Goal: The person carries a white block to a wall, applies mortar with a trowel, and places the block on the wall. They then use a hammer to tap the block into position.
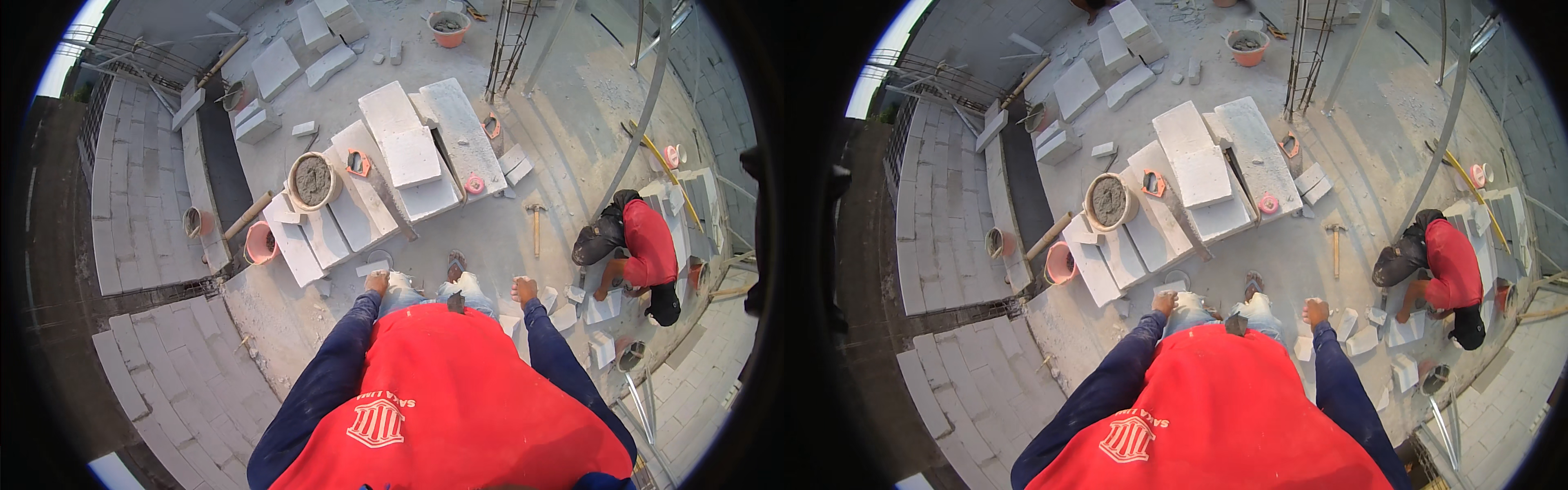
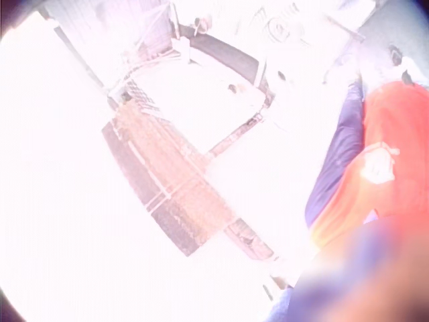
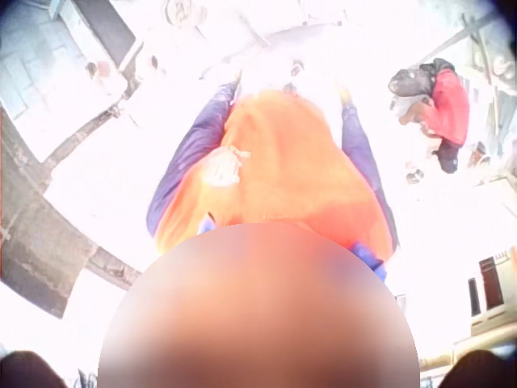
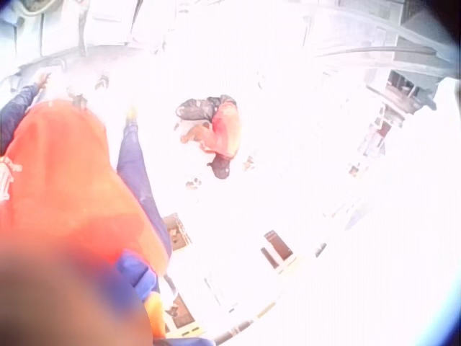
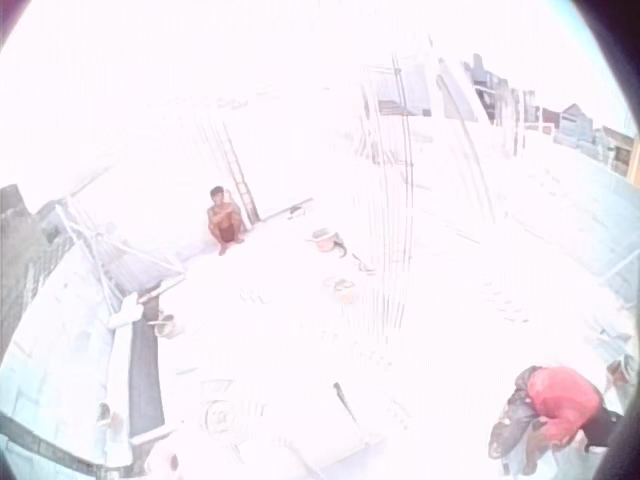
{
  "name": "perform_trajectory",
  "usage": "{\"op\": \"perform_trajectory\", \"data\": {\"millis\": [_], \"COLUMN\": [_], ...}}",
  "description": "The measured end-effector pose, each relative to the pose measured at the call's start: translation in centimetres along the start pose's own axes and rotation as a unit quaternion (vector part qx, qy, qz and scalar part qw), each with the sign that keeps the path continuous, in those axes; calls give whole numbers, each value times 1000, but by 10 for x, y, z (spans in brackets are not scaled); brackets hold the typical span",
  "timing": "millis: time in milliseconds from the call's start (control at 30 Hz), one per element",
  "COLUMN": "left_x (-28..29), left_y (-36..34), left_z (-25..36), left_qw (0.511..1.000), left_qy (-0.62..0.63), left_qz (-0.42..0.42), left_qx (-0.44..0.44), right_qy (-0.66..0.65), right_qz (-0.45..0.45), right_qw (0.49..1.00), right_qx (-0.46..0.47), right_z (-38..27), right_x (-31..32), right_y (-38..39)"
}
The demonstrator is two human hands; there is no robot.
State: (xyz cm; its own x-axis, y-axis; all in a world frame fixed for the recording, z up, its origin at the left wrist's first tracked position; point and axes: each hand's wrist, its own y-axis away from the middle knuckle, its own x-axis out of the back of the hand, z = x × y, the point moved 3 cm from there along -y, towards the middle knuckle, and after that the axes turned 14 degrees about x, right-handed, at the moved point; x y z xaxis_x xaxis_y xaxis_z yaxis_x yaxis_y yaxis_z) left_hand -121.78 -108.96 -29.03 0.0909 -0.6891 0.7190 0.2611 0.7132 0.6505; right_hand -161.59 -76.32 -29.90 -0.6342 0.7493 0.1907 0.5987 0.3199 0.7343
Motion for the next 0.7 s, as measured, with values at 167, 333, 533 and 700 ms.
{"op": "perform_trajectory", "data": {"millis": [167, 333, 533, 700], "left_x": [-25, -55, -86, -99], "left_y": [46, 92, 136, 146], "left_z": [-89, -150, -189, -214], "left_qw": [992, 989, 978, 970], "left_qy": [-100, -70, 0, 56], "left_qz": [59, 71, 6, 62], "left_qx": [47, 111, 207, 230], "right_qy": [108, 236, 371, 370], "right_qz": [-39, -144, -314, -382], "right_qw": [993, 961, 870, 796], "right_qx": [27, 27, 85, 289], "right_z": [-40, -52, -19, -19], "right_x": [-28, -87, -204, -302], "right_y": [-25, -20, -34, 4]}}
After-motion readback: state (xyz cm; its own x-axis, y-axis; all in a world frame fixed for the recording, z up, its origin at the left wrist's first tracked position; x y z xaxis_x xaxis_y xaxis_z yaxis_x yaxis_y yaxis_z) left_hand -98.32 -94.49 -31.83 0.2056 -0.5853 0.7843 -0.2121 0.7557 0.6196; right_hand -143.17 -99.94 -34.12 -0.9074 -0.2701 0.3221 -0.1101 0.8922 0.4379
